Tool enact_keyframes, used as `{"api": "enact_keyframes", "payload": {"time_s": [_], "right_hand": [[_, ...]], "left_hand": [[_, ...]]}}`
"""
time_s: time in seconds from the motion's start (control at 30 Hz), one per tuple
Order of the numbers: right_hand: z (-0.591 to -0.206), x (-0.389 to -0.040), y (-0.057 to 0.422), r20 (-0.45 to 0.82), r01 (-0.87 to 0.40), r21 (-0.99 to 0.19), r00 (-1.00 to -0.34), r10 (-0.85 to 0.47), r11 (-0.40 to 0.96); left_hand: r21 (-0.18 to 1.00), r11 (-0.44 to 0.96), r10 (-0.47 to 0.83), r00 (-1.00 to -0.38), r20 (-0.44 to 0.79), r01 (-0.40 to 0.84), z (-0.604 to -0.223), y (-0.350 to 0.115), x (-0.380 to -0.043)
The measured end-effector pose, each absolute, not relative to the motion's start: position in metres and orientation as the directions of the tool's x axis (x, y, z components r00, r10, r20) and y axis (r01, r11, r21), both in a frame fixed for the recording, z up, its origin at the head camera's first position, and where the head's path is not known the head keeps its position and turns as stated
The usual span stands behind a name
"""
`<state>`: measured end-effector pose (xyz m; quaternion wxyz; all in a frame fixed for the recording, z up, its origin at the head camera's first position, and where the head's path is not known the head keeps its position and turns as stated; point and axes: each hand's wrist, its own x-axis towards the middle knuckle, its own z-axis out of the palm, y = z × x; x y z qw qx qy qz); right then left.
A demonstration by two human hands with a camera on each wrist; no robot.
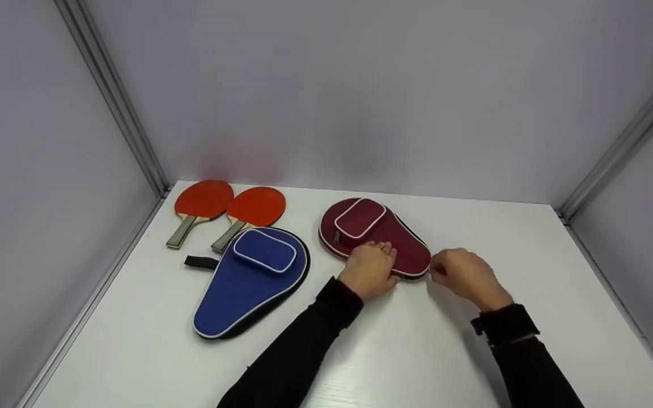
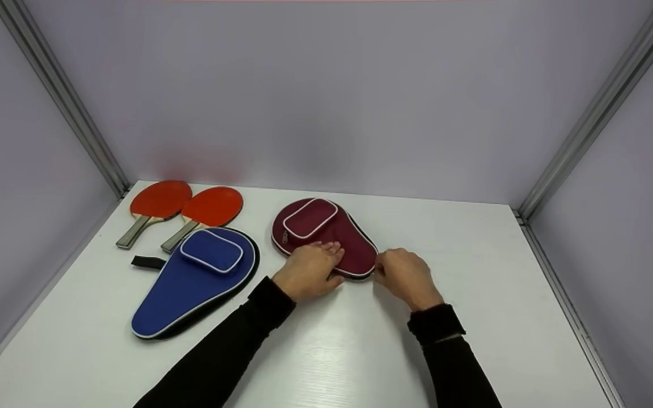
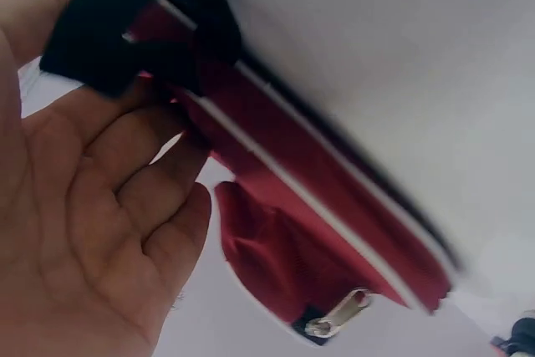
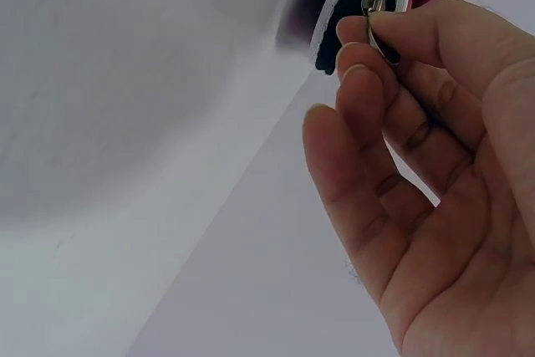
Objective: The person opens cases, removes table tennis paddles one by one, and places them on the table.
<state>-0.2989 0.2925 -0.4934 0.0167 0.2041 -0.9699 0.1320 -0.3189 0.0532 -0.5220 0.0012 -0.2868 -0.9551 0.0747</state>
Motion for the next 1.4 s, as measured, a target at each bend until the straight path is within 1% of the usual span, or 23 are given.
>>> {"api": "enact_keyframes", "payload": {"time_s": [0.07,0.1,0.13,0.2,0.33,0.37,0.43,0.57,0.67,0.7,0.77,0.8,0.83,0.9,0.93,1.0,1.03,1.07,1.23,1.4], "right_hand": [[-0.494,-0.301,0.297,0.093,-0.391,-0.25,-0.92,-0.38,0.886],[-0.494,-0.302,0.299,0.098,-0.385,-0.251,-0.923,-0.372,0.888],[-0.494,-0.303,0.301,0.103,-0.377,-0.251,-0.926,-0.363,0.891],[-0.495,-0.305,0.305,0.114,-0.366,-0.249,-0.931,-0.348,0.897],[-0.498,-0.307,0.308,0.146,-0.342,-0.234,-0.938,-0.315,0.91],[-0.499,-0.307,0.309,0.152,-0.335,-0.228,-0.94,-0.306,0.914],[-0.501,-0.307,0.309,0.154,-0.322,-0.226,-0.944,-0.293,0.919],[-0.501,-0.306,0.307,0.111,-0.294,-0.231,-0.955,-0.275,0.927],[-0.5,-0.305,0.306,0.065,-0.28,-0.243,-0.96,-0.273,0.929],[-0.5,-0.305,0.306,0.05,-0.277,-0.247,-0.961,-0.273,0.928],[-0.499,-0.305,0.305,0.034,-0.277,-0.252,-0.96,-0.278,0.927],[-0.499,-0.305,0.305,0.029,-0.276,-0.254,-0.96,-0.278,0.927],[-0.499,-0.305,0.305,0.025,-0.275,-0.255,-0.96,-0.278,0.927],[-0.498,-0.304,0.304,0.022,-0.276,-0.253,-0.96,-0.28,0.927],[-0.498,-0.304,0.304,0.021,-0.279,-0.251,-0.959,-0.283,0.927],[-0.498,-0.303,0.304,0.015,-0.285,-0.248,-0.957,-0.29,0.926],[-0.498,-0.302,0.303,0.012,-0.288,-0.246,-0.956,-0.294,0.926],[-0.498,-0.301,0.303,0.01,-0.292,-0.244,-0.954,-0.299,0.925],[-0.499,-0.3,0.302,0.003,-0.299,-0.238,-0.952,-0.307,0.924],[-0.498,-0.298,0.3,-0.012,-0.301,-0.24,-0.95,-0.313,0.923]], "left_hand": [[-0.252,0.801,0.55,-0.834,-0.046,0.543,-0.506,0.055,-0.305],[-0.274,0.795,0.551,-0.833,-0.046,0.541,-0.504,0.057,-0.301],[-0.294,0.791,0.553,-0.833,-0.029,0.536,-0.514,0.06,-0.305],[-0.292,0.787,0.566,-0.825,-0.007,0.543,-0.526,0.063,-0.309],[-0.254,0.781,0.603,-0.795,0.067,0.571,-0.567,0.069,-0.33],[-0.241,0.776,0.614,-0.785,0.081,0.582,-0.568,0.068,-0.33],[-0.251,0.763,0.636,-0.761,0.129,0.595,-0.58,0.067,-0.336],[-0.272,0.74,0.668,-0.72,0.189,0.616,-0.585,0.062,-0.342],[-0.26,0.726,0.684,-0.709,0.172,0.637,-0.576,0.054,-0.343],[-0.251,0.725,0.684,-0.713,0.156,0.641,-0.573,0.052,-0.344],[-0.261,0.727,0.675,-0.731,0.101,0.635,-0.55,0.046,-0.335],[-0.268,0.73,0.668,-0.74,0.085,0.628,-0.546,0.043,-0.336],[-0.234,0.74,0.66,-0.748,0.068,0.631,-0.539,0.04,-0.334],[-0.229,0.75,0.642,-0.766,0.025,0.621,-0.516,0.033,-0.327],[-0.232,0.753,0.634,-0.773,0.009,0.615,-0.504,0.029,-0.323],[-0.213,0.762,0.626,-0.78,0.002,0.611,-0.497,0.021,-0.325],[-0.197,0.77,0.617,-0.787,-0.013,0.607,-0.485,0.017,-0.32],[-0.22,0.773,0.607,-0.794,-0.018,0.596,-0.478,0.013,-0.318],[-0.154,0.829,0.543,-0.84,-0.007,0.538,-0.476,-0.001,-0.321],[-0.085,0.864,0.5,-0.866,0.022,0.497,-0.485,-0.007,-0.323]]}}
